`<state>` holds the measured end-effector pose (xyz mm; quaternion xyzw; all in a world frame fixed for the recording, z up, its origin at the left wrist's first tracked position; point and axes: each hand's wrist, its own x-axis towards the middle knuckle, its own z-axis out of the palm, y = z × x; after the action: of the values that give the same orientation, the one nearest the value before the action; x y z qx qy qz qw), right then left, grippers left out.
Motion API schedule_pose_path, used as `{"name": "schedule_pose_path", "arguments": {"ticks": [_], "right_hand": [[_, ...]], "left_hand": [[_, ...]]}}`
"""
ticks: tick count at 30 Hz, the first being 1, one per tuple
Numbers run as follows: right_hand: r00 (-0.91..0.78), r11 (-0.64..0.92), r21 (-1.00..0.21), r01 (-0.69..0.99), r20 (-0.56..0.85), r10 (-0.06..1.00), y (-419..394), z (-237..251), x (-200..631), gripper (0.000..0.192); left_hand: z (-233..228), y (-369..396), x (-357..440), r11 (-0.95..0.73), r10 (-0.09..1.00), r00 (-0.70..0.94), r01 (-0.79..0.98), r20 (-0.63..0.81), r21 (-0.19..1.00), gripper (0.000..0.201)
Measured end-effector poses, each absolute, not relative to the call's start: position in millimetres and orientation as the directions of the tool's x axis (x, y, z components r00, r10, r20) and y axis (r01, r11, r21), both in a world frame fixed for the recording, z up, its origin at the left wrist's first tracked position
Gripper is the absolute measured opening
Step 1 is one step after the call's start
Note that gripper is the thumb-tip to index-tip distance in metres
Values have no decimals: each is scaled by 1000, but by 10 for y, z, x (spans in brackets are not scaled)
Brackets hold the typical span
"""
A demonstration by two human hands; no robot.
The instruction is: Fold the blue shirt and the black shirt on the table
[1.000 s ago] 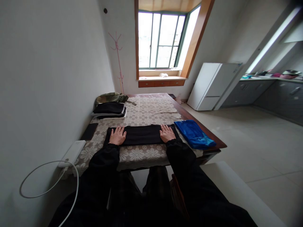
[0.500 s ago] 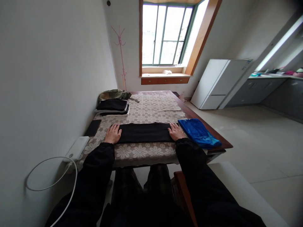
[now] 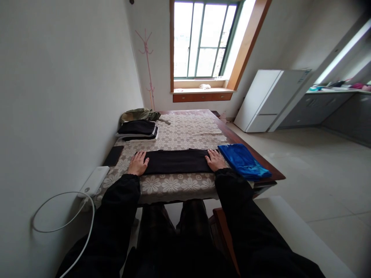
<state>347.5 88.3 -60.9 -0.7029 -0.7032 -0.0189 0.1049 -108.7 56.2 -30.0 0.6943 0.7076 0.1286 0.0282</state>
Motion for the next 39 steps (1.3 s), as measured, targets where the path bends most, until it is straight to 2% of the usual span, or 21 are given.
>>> {"name": "schedule_pose_path", "arguments": {"ticks": [9, 15, 18, 22, 28, 32, 39], "right_hand": [[30, -9, -91, 996, 235, 972, 792, -577, 3386, 59], [-94, 97, -5, 995, 221, 971, 726, -374, 3259, 55], [-149, 172, -41, 984, 331, 932, 726, -279, 3070, 54], [-77, 151, -135, 979, 444, 893, 734, -304, 2843, 54], [-125, 190, -106, 976, 443, 888, 745, -398, 2845, 53], [-124, 179, -107, 978, 391, 912, 739, -323, 2788, 53], [-223, 295, -103, 950, 439, 871, 682, -271, 2114, 57]], "left_hand": [[-272, 478, -1001, 37, 982, -69, 983, 174, 182, 61], [-175, 487, -794, 55, 983, -77, 990, 167, 127, 57], [-149, 530, -617, 9, 978, -42, 987, 203, 160, 55], [-187, 550, -495, -48, 960, -7, 981, 280, 189, 54], [-233, 507, -532, -116, 916, 38, 978, 399, 174, 48], [-178, 522, -375, -97, 918, 16, 978, 397, 185, 45], [-210, 615, 309, -160, 911, 73, 970, 405, 185, 44]]}}
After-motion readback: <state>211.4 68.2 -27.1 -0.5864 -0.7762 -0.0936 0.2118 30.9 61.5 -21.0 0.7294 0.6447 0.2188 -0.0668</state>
